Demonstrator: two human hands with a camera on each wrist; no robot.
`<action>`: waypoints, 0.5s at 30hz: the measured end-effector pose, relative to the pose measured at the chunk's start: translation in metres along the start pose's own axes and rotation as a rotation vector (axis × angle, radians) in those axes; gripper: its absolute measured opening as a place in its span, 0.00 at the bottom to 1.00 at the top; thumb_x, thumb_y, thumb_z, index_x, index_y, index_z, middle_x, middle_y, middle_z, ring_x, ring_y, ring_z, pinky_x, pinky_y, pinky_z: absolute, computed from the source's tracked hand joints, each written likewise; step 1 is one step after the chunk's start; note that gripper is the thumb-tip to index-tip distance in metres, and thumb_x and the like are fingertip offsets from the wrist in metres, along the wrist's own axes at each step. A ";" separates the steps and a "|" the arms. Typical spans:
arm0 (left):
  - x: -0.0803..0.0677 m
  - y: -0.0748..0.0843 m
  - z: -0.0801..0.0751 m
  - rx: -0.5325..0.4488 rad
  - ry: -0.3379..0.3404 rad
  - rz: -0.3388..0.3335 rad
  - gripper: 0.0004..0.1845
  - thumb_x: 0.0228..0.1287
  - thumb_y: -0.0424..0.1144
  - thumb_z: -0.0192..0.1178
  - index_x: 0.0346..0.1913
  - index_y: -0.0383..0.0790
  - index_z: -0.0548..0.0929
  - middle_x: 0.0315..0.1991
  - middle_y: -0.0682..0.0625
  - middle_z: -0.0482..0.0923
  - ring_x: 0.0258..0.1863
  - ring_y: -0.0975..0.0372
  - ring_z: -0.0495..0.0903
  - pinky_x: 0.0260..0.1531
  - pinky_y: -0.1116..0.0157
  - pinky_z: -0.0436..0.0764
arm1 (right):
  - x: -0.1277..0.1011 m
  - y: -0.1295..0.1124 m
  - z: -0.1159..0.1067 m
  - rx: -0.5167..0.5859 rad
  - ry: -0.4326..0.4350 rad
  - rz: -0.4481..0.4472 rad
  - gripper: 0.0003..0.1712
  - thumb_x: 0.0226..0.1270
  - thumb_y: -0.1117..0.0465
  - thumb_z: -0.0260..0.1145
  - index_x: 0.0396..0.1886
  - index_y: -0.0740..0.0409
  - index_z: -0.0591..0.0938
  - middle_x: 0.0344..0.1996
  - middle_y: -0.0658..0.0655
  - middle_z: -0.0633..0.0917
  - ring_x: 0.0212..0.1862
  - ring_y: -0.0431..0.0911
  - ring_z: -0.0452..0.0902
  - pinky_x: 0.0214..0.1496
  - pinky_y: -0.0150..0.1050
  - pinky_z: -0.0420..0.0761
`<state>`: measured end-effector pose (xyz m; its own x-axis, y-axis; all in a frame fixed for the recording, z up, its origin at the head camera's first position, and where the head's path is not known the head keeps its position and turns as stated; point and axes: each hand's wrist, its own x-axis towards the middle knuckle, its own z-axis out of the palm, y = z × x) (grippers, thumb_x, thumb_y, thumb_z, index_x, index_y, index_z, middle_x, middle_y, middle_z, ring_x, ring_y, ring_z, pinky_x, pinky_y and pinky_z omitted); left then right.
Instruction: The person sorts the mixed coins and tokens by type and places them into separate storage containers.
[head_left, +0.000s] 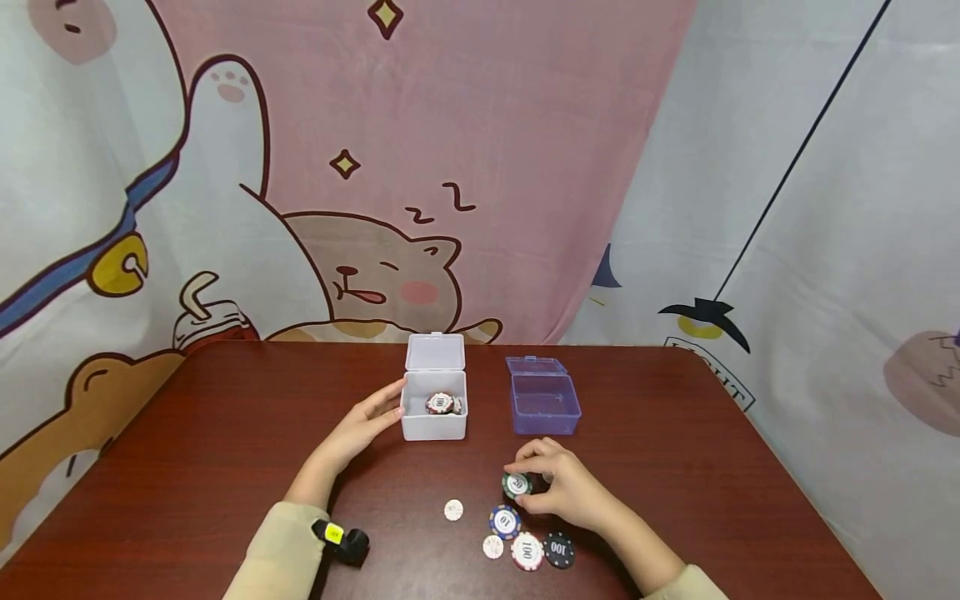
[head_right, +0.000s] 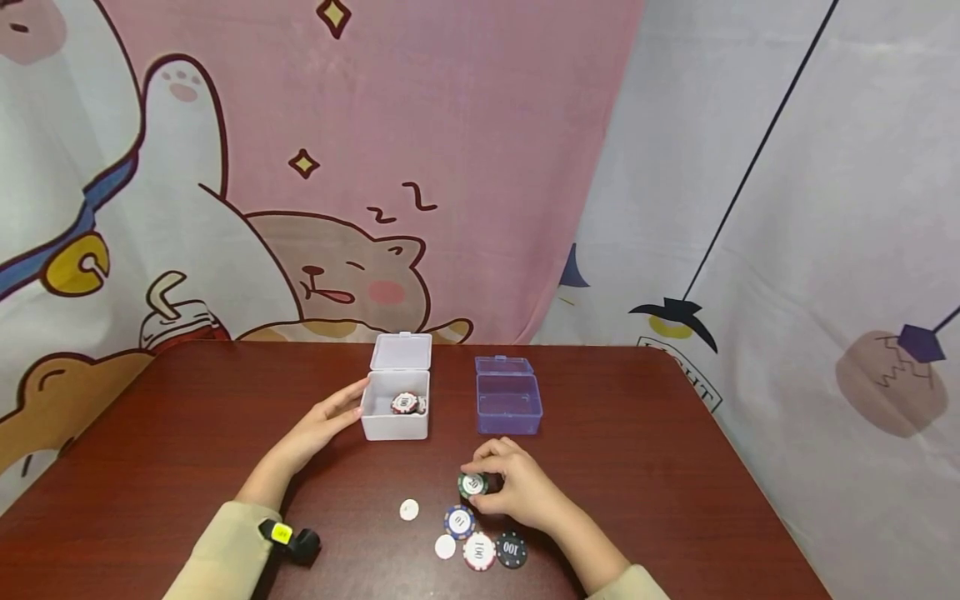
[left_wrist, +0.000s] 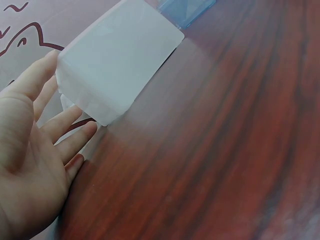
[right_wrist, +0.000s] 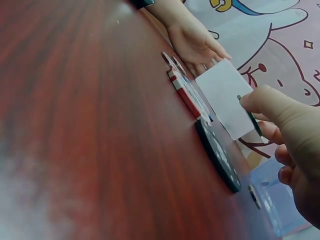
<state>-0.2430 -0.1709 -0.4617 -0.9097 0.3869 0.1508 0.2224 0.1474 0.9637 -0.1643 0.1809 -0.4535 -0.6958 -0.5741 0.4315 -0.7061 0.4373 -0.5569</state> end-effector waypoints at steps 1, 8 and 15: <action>0.000 -0.001 0.000 0.002 0.000 -0.003 0.29 0.71 0.35 0.54 0.73 0.39 0.60 0.70 0.38 0.59 0.67 0.44 0.61 0.63 0.46 0.59 | 0.002 -0.001 0.000 -0.001 0.003 0.007 0.20 0.45 0.65 0.76 0.42 0.56 0.88 0.40 0.42 0.78 0.42 0.39 0.70 0.38 0.35 0.75; 0.002 -0.004 -0.001 -0.004 -0.003 -0.008 0.29 0.71 0.32 0.52 0.73 0.36 0.59 0.70 0.35 0.58 0.66 0.42 0.61 0.62 0.45 0.59 | 0.018 -0.005 0.000 -0.015 0.047 0.008 0.20 0.44 0.65 0.77 0.42 0.57 0.88 0.39 0.42 0.79 0.41 0.39 0.70 0.38 0.35 0.75; 0.002 -0.005 -0.001 -0.010 -0.003 -0.008 0.29 0.71 0.33 0.53 0.73 0.38 0.60 0.70 0.37 0.59 0.66 0.43 0.62 0.62 0.46 0.59 | 0.039 -0.012 -0.002 -0.022 0.082 0.017 0.21 0.44 0.65 0.78 0.43 0.58 0.88 0.39 0.44 0.80 0.43 0.41 0.71 0.42 0.36 0.75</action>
<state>-0.2467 -0.1721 -0.4654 -0.9106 0.3881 0.1423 0.2116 0.1419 0.9670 -0.1828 0.1552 -0.4283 -0.7158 -0.5082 0.4789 -0.6959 0.4623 -0.5496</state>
